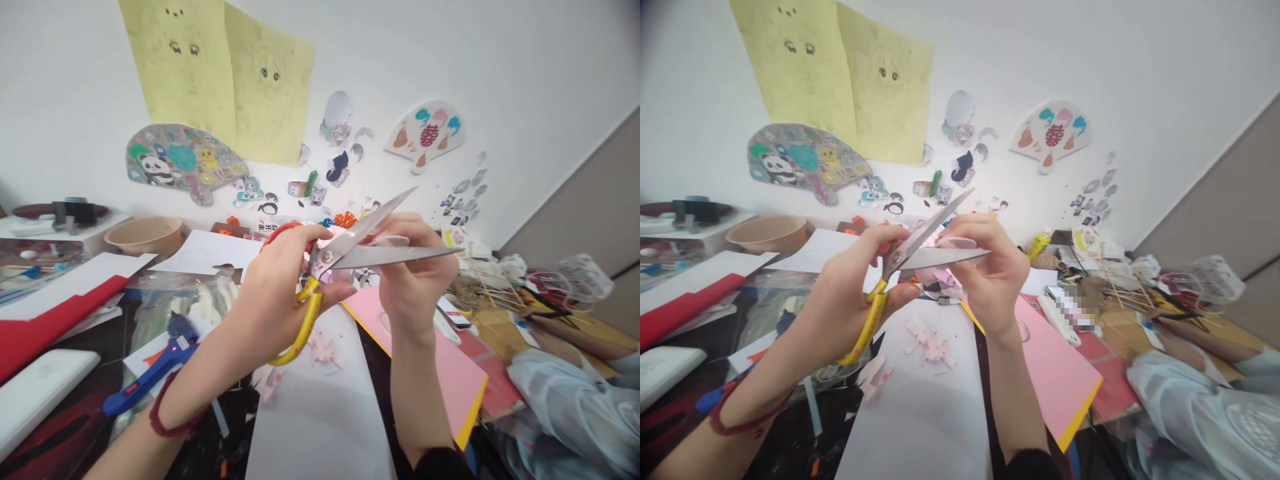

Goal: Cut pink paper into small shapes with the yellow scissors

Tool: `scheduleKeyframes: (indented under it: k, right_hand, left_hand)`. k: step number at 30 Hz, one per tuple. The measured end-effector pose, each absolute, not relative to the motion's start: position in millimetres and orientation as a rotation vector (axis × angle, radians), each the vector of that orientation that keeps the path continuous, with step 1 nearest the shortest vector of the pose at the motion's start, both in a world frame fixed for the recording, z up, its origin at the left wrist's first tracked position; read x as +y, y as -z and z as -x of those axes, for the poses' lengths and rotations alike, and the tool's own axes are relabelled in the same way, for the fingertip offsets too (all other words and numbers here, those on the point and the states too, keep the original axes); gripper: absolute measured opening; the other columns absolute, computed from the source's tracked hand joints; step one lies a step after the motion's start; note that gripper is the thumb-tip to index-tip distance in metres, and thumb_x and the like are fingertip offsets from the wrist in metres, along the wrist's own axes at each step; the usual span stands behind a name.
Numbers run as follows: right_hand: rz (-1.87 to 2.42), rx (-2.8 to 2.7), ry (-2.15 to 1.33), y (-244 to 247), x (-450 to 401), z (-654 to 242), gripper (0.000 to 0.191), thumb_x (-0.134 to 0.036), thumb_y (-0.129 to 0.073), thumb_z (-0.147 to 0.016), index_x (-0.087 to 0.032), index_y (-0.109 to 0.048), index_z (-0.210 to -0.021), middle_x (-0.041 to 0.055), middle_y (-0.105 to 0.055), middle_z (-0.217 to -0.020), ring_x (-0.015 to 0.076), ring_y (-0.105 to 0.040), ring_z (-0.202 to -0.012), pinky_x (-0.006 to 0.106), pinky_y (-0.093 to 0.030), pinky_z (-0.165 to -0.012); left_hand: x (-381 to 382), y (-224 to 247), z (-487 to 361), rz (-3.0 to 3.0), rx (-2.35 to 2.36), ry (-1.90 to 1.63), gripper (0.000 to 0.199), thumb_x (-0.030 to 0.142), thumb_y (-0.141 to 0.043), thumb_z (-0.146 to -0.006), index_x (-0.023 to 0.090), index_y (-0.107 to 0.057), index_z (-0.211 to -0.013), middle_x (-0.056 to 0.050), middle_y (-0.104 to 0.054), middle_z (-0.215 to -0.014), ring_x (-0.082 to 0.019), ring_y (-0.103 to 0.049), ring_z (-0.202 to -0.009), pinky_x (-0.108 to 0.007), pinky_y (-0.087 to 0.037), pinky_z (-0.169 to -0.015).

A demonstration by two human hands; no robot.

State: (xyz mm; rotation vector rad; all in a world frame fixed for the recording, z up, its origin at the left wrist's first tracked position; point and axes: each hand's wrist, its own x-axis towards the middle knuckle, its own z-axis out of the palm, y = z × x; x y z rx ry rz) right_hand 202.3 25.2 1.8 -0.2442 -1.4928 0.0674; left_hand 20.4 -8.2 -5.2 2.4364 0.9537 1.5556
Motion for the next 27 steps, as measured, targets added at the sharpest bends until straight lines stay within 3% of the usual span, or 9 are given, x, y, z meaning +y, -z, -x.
scheduleKeyframes:
  k: [11,27]
  right_hand:
    - [0.296,-1.496,-0.048,-0.1,21.1,-202.3,0.006,-0.033,-0.078,-0.087,-0.028,-0.075,-0.085,0.0008,-0.070,-0.081,0.0206,-0.068,-0.079,0.039,-0.054,-0.072]
    - [0.345,-1.489,0.027,2.8,20.8,-204.2,0.006,-0.028,-0.078,-0.086,-0.031,-0.073,-0.087,0.0018,-0.070,-0.087,0.0225,-0.070,-0.081,0.042,-0.058,-0.072]
  left_hand:
    - [-12.7,2.4,-22.1,-2.374,0.936,-1.447,0.031,0.044,-0.061,-0.098,0.019,-0.058,-0.117,-0.005,-0.072,-0.103,-0.017,-0.061,-0.080,-0.029,-0.046,-0.071]
    - [-9.6,4.5,-22.1,-2.511,0.970,-1.531,0.030,0.041,-0.067,-0.098,0.017,-0.060,-0.114,-0.002,-0.069,-0.086,-0.016,-0.062,-0.074,-0.026,-0.044,-0.067]
